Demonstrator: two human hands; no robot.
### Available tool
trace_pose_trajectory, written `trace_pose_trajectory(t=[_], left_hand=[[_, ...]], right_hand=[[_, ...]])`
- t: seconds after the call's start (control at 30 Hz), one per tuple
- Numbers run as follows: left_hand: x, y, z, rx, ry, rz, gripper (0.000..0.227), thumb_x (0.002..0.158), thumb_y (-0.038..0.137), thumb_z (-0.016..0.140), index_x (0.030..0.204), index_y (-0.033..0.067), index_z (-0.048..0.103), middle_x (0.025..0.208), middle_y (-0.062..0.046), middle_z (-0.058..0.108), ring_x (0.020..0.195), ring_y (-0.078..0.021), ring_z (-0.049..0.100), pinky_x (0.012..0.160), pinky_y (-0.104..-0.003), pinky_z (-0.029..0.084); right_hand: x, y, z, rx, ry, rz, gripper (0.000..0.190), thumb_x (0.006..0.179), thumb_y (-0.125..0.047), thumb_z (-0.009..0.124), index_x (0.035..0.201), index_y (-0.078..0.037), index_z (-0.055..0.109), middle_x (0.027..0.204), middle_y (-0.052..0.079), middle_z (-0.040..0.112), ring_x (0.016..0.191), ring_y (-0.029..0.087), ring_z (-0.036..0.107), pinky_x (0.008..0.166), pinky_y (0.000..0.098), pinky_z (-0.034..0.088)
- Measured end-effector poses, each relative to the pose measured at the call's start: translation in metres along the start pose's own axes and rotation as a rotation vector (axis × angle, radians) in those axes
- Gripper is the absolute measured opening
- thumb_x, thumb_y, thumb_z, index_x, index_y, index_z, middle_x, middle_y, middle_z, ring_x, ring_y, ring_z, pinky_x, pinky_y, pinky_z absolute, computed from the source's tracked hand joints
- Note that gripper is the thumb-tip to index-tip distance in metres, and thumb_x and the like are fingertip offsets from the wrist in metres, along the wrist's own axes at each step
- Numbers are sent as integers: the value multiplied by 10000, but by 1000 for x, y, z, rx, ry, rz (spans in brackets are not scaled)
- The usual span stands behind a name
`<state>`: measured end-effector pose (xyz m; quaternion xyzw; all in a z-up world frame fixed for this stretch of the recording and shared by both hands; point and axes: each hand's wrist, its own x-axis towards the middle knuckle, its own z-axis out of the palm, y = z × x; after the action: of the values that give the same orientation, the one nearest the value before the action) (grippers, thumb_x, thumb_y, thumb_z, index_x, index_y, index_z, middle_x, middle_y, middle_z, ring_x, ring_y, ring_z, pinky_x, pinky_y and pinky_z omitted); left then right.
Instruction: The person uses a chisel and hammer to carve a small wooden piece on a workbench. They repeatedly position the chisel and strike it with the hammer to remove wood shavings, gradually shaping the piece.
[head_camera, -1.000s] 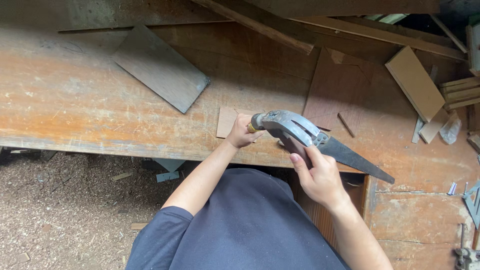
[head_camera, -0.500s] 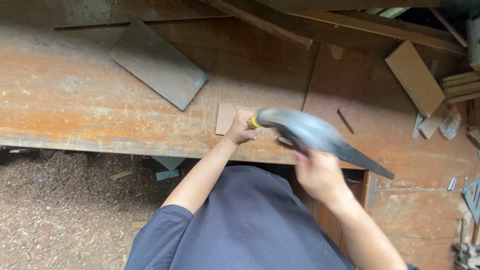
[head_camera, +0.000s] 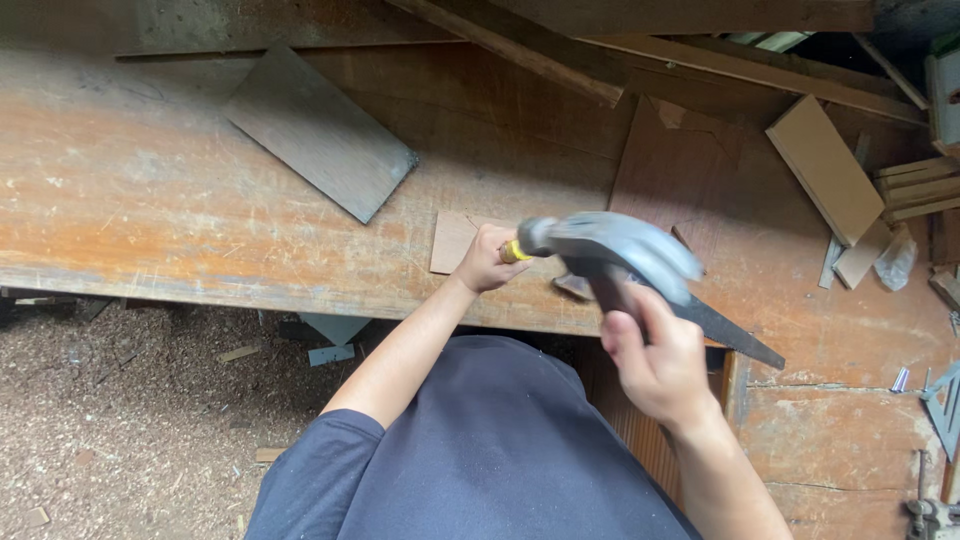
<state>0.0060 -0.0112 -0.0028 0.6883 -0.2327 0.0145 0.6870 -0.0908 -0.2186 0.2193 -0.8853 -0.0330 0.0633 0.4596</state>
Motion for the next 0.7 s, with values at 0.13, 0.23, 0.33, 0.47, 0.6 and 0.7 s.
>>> trace_pose_trajectory(t=[0.13, 0.23, 0.33, 0.47, 0.6, 0.7], left_hand=[[-2, 5, 1, -18, -8, -3, 91, 844, 95, 776, 858, 38, 706, 752, -110, 696, 659, -208, 681, 620, -322, 514], [0, 6, -1, 7, -13, -58, 139, 855, 93, 792, 812, 23, 680, 708, -121, 658, 618, -212, 640, 599, -326, 488], [-2, 3, 0, 38, -18, -121, 169, 864, 94, 808, 798, 16, 673, 696, -128, 645, 602, -232, 631, 599, -340, 485], [-2, -4, 1, 20, 1, 85, 230, 791, 62, 765, 999, -1, 690, 888, -146, 704, 782, -299, 703, 709, -359, 558], [-4, -9, 0, 29, -9, 37, 217, 764, 48, 783, 959, 18, 695, 865, -138, 704, 748, -303, 696, 702, -356, 559], [-1, -11, 1, 11, -11, 38, 225, 774, 48, 776, 984, 17, 702, 865, -138, 707, 748, -288, 696, 701, -356, 561]], right_hand=[[-33, -5, -36, 520, 190, -154, 387, 1123, -322, 496, 1295, -9, 647, 758, 159, 680, 533, 186, 599, 526, 285, 481], [-41, -11, -41, 881, 188, -224, 369, 1132, -356, 562, 1292, -34, 644, 788, 207, 672, 603, 246, 598, 580, 351, 473], [-20, -4, -9, 985, 173, -207, 356, 1051, -293, 647, 1299, -39, 630, 826, 193, 650, 683, 235, 604, 600, 353, 487], [9, 9, 23, -273, -105, 53, 330, 990, -173, 643, 1273, -13, 586, 862, 239, 740, 835, 434, 726, 701, 469, 570], [14, 6, 30, -280, -68, 38, 347, 980, -199, 658, 1262, -13, 580, 862, 275, 723, 852, 459, 716, 703, 484, 567], [17, 1, 30, -222, -17, -79, 284, 1002, -194, 660, 1207, -6, 601, 895, 256, 730, 866, 432, 737, 719, 454, 579]])
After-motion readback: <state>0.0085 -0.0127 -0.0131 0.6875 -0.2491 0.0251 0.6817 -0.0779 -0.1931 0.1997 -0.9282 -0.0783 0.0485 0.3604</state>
